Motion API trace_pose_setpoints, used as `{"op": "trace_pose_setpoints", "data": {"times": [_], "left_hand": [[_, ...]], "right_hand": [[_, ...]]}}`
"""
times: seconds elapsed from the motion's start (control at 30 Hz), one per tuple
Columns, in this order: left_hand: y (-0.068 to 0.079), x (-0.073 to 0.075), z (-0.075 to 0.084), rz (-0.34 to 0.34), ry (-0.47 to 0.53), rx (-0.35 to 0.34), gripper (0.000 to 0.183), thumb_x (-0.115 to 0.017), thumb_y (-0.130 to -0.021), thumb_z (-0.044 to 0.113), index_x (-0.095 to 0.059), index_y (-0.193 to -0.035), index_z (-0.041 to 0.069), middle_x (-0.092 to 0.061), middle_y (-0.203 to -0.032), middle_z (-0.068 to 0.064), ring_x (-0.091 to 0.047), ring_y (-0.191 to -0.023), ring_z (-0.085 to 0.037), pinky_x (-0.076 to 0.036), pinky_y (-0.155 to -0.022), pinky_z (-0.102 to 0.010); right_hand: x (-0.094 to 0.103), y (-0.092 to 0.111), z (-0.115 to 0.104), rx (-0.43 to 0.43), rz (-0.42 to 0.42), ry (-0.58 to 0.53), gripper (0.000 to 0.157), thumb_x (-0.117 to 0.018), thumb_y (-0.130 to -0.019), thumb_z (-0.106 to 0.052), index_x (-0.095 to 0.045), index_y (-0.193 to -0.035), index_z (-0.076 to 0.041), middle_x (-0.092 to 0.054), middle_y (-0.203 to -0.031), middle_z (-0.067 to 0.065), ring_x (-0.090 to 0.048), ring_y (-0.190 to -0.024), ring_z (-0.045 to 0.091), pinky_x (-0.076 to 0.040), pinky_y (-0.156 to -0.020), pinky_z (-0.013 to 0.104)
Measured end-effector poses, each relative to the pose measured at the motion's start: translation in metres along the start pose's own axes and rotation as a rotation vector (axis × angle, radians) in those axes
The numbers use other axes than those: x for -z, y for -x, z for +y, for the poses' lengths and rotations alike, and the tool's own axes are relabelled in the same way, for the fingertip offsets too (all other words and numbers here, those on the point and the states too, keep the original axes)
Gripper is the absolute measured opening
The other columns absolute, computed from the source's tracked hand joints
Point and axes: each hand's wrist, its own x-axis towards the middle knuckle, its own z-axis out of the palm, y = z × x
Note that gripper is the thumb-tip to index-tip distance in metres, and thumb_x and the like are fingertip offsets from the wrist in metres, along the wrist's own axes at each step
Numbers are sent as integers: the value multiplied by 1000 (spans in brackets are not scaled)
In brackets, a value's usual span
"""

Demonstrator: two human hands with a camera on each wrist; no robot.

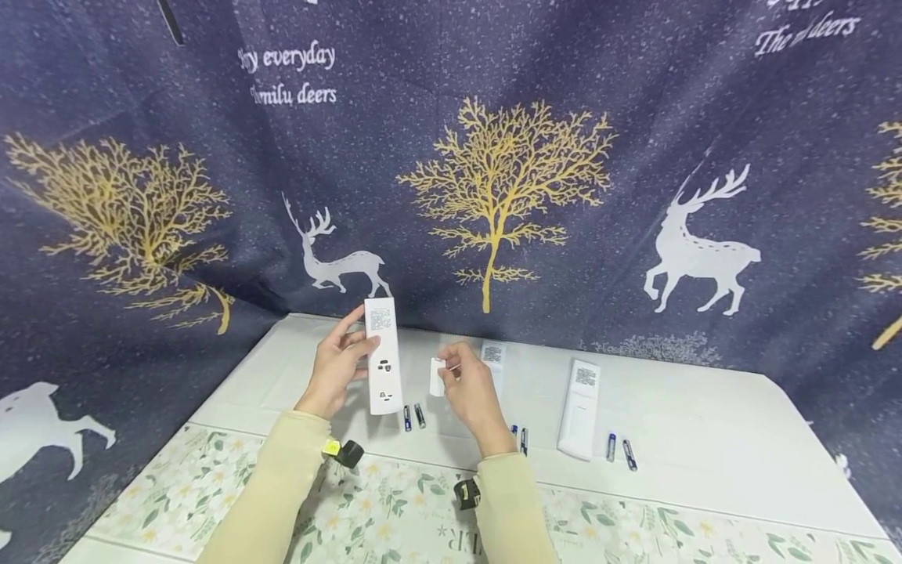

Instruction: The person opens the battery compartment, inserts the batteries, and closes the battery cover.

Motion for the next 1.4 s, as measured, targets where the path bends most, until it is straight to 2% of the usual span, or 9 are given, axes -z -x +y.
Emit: {"op": "trace_pose_setpoints", "data": {"times": [0.33, 0.57, 0.77, 0.9, 1.07, 1.2, 1.4], "left_hand": [[-2, 1, 0, 3, -4, -4, 69, -70, -101, 4, -48, -162, 28, -66, -129, -14, -68, -86, -17, -56, -64, -27], [1, 2, 2, 2, -22, -8, 68, -70, -102, 5, -48, -162, 29, -66, -130, -14, -67, -88, -18, -55, -67, -28], [1, 2, 4, -8, -22, -14, 67, -69, -102, 7, -47, -162, 29, -65, -132, -13, -67, -92, -19, -55, -69, -28], [1, 1, 4, -4, -23, -14, 67, -69, -102, 7, -47, -162, 30, -66, -132, -13, -67, -92, -19, -54, -69, -28], [4, 1, 6, -4, -22, -15, 68, -69, -102, 8, -47, -162, 31, -66, -130, -11, -67, -89, -20, -54, -67, -28], [5, 0, 8, -11, -25, -34, 67, -69, -102, 7, -47, -162, 30, -65, -129, -12, -68, -90, -20, -55, -67, -28], [5, -1, 7, -2, -32, -48, 67, -69, -102, 6, -47, -162, 26, -65, -128, -15, -67, -88, -18, -53, -66, -28]], "right_hand": [[-3, 0, 6, -41, -28, 44, 20, -69, -97, 6, -66, -113, -4, -68, -100, 9, -67, -90, 24, -59, -70, 36], [-6, 2, 14, -67, -68, 53, 17, -68, -97, 8, -66, -110, -4, -68, -97, 11, -67, -86, 22, -58, -68, 32], [-8, 1, 16, -53, -80, 59, 18, -69, -95, 11, -68, -106, -4, -66, -92, 8, -65, -82, 20, -58, -67, 32], [-9, 1, 19, -48, -87, 88, 18, -70, -94, 10, -68, -105, -4, -68, -94, 11, -65, -84, 21, -58, -71, 35], [-12, 2, 22, -82, -104, 117, 17, -69, -96, 8, -68, -107, -5, -69, -96, 14, -65, -84, 19, -58, -71, 33], [-14, 2, 22, -71, -95, 146, 20, -69, -94, 10, -69, -110, -2, -70, -95, 13, -65, -83, 20, -58, -70, 34], [-14, 3, 23, -50, -94, 214, 31, -76, -86, 13, -71, -114, 2, -71, -92, 11, -68, -83, 25, -59, -76, 40]]}}
